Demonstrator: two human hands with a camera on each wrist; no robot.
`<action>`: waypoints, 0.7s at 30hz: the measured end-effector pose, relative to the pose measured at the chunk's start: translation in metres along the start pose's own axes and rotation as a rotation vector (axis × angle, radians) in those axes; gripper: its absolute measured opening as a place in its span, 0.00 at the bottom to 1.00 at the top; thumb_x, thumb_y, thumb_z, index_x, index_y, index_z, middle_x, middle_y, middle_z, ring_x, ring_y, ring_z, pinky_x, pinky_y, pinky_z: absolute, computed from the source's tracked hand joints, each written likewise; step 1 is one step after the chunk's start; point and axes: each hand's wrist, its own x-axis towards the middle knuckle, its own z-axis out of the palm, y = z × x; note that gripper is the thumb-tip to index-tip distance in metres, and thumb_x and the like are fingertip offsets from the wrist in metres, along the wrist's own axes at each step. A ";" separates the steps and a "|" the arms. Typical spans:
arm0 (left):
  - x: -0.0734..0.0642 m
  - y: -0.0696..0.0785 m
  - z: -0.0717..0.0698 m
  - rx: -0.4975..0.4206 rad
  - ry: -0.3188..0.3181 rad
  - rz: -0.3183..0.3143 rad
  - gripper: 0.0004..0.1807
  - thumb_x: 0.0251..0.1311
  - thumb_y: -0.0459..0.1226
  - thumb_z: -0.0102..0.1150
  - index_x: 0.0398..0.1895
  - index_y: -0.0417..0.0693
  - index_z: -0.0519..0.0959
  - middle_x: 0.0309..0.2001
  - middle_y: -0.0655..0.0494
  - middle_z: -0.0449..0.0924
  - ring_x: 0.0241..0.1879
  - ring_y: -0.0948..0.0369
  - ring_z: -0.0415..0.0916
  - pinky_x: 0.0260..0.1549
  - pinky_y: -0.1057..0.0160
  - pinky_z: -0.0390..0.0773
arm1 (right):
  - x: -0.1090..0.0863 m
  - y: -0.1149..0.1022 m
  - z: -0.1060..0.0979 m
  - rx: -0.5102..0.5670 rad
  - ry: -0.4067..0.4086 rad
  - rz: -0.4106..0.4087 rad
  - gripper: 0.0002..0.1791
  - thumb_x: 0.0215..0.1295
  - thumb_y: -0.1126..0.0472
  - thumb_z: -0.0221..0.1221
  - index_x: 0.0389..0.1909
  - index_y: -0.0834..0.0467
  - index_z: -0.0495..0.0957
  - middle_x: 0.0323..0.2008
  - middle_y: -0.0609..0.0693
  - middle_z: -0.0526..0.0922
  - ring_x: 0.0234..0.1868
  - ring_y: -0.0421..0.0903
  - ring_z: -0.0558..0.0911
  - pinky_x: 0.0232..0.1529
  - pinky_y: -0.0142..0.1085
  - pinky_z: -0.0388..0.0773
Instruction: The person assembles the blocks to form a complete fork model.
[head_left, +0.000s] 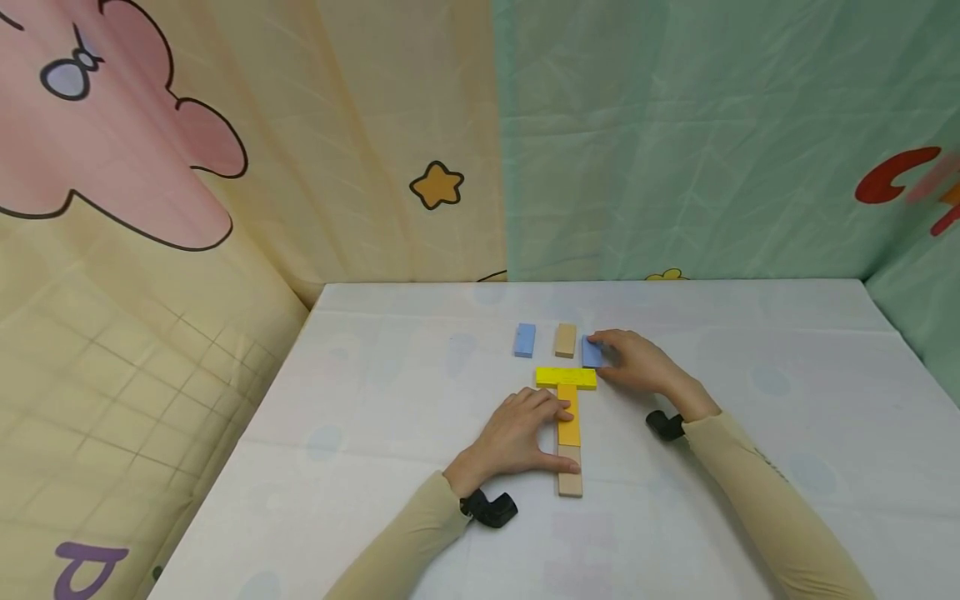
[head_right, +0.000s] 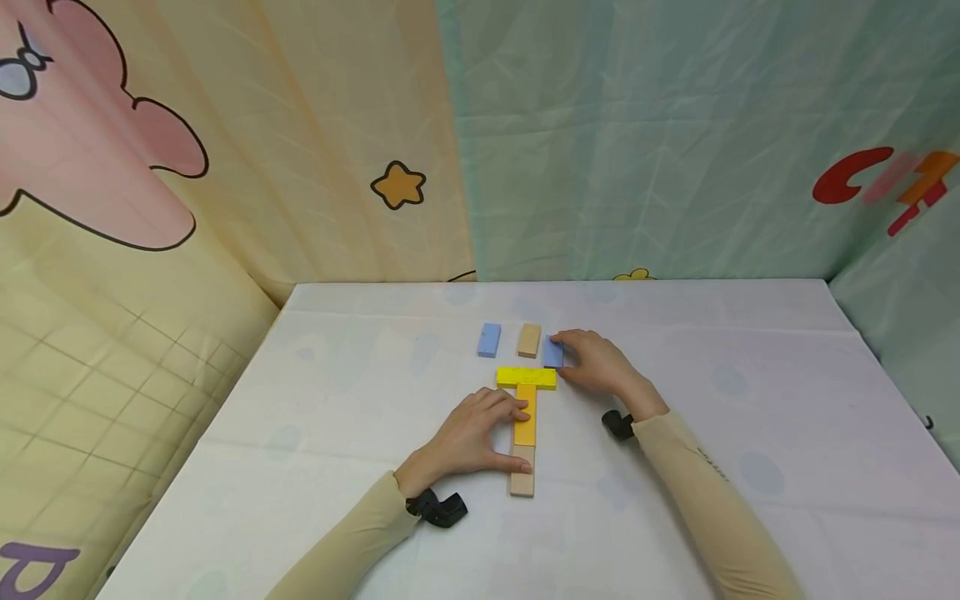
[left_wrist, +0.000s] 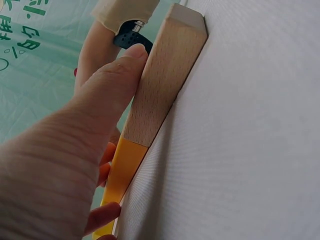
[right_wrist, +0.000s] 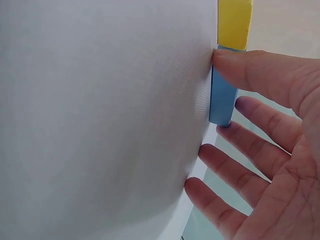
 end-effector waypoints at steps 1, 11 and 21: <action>0.000 0.000 0.000 0.000 0.000 -0.001 0.37 0.43 0.70 0.60 0.53 0.59 0.77 0.54 0.66 0.71 0.54 0.64 0.64 0.52 0.65 0.64 | 0.000 0.000 0.000 0.001 0.001 -0.001 0.29 0.57 0.65 0.65 0.59 0.69 0.70 0.58 0.67 0.71 0.60 0.63 0.69 0.59 0.55 0.62; 0.000 -0.001 0.000 -0.010 -0.006 -0.013 0.38 0.43 0.70 0.60 0.53 0.60 0.77 0.55 0.66 0.71 0.55 0.64 0.63 0.52 0.65 0.64 | 0.000 -0.002 -0.001 0.007 0.002 -0.003 0.29 0.57 0.66 0.65 0.59 0.70 0.70 0.58 0.67 0.71 0.59 0.63 0.69 0.59 0.55 0.62; 0.000 -0.001 0.000 -0.010 -0.004 -0.012 0.37 0.43 0.70 0.60 0.53 0.60 0.77 0.55 0.66 0.71 0.55 0.64 0.63 0.53 0.65 0.64 | -0.001 -0.004 -0.003 0.013 -0.005 0.017 0.29 0.57 0.66 0.65 0.59 0.69 0.70 0.58 0.67 0.71 0.60 0.64 0.68 0.60 0.56 0.62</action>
